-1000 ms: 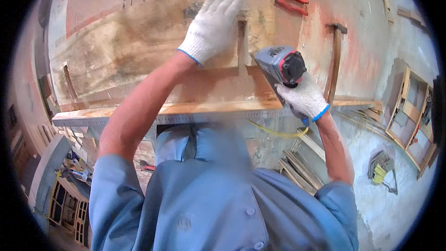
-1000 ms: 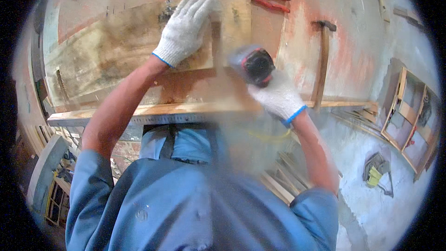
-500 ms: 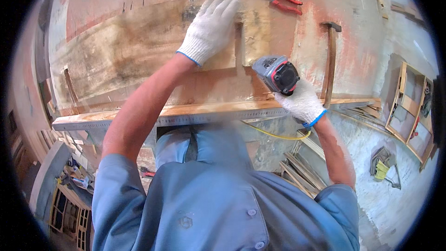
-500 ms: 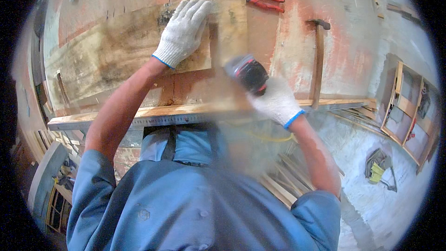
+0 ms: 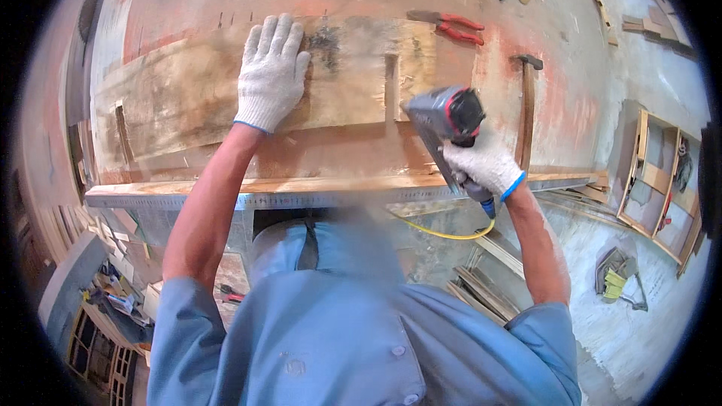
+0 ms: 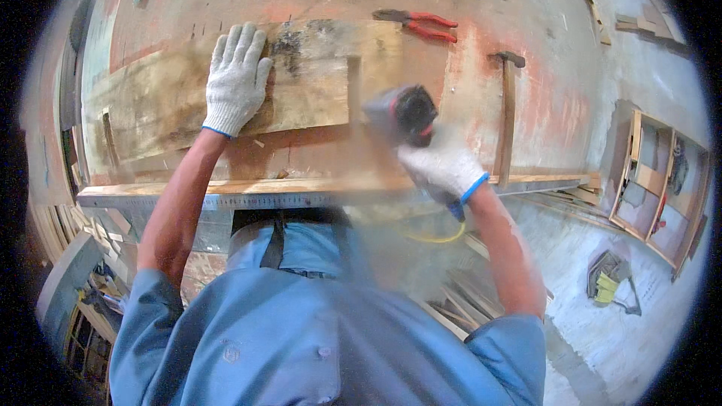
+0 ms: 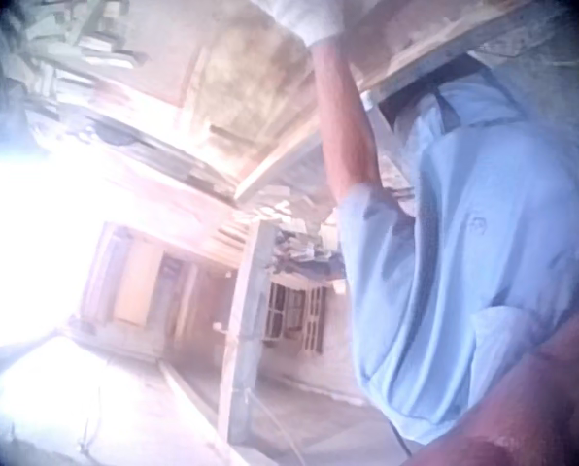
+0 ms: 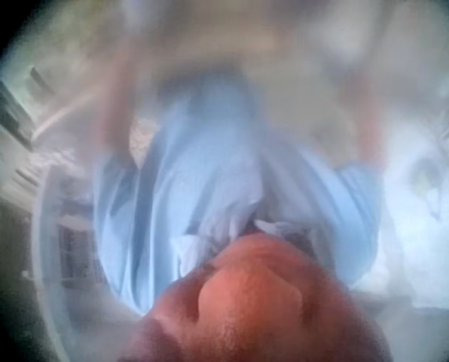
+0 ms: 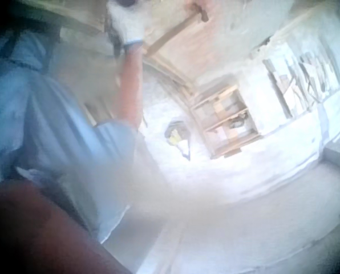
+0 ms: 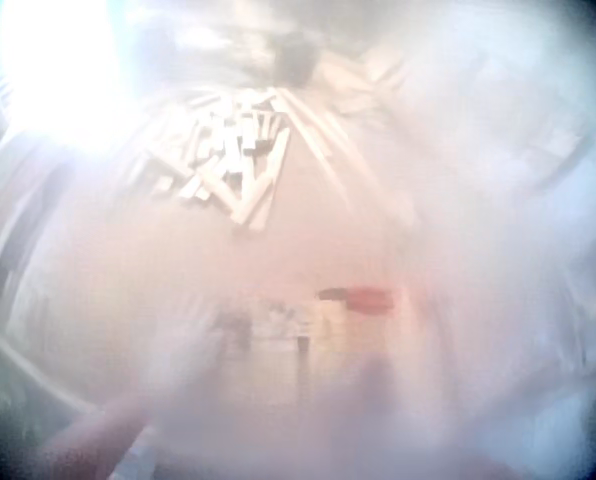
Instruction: The person assembles wooden frames by placing small wooden pieces into rectangular cutouts on larger boards and securing them with a nail gun. The person repeatedly picks up pieces, aligns them, and fastens them, occasionally using a hammer to adjust fit.
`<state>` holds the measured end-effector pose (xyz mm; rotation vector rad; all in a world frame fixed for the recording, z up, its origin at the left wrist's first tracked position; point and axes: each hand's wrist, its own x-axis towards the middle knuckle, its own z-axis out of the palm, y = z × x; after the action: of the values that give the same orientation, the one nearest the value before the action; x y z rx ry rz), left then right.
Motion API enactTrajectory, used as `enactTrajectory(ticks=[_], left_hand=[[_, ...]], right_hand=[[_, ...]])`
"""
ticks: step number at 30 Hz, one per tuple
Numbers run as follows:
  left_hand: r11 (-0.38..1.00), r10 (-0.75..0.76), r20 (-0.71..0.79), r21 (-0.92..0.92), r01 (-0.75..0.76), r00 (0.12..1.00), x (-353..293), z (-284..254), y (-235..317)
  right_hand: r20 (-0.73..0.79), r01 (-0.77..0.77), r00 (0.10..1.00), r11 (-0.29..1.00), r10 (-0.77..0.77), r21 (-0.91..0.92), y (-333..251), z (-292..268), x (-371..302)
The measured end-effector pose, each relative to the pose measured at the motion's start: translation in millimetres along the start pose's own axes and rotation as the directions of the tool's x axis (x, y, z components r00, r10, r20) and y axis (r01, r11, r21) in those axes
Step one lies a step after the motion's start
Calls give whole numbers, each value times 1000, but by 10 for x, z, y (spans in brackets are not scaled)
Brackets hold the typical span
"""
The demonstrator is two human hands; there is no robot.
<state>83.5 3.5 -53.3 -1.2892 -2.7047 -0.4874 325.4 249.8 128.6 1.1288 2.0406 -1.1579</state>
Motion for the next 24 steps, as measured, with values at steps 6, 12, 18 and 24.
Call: enactTrajectory(ticks=[6,12,18,24], left_hand=[[1000,5,-19,-19,-5,1000,58,-22,33],[998,8,-45,-70,-11,999,12,-34,47],[998,-14,-19,-63,13,1000,94,-65,45],[998,-5,-27,-59,4,1000,63,-48,17]], right_hand=[[-8,152,988,976,-153,157,-650,-190,438],[-16,131,991,988,-132,-79,-956,-117,807],[-2,193,981,981,-193,-19,-633,-41,741],[3,64,998,991,-65,119,-714,-66,729]])
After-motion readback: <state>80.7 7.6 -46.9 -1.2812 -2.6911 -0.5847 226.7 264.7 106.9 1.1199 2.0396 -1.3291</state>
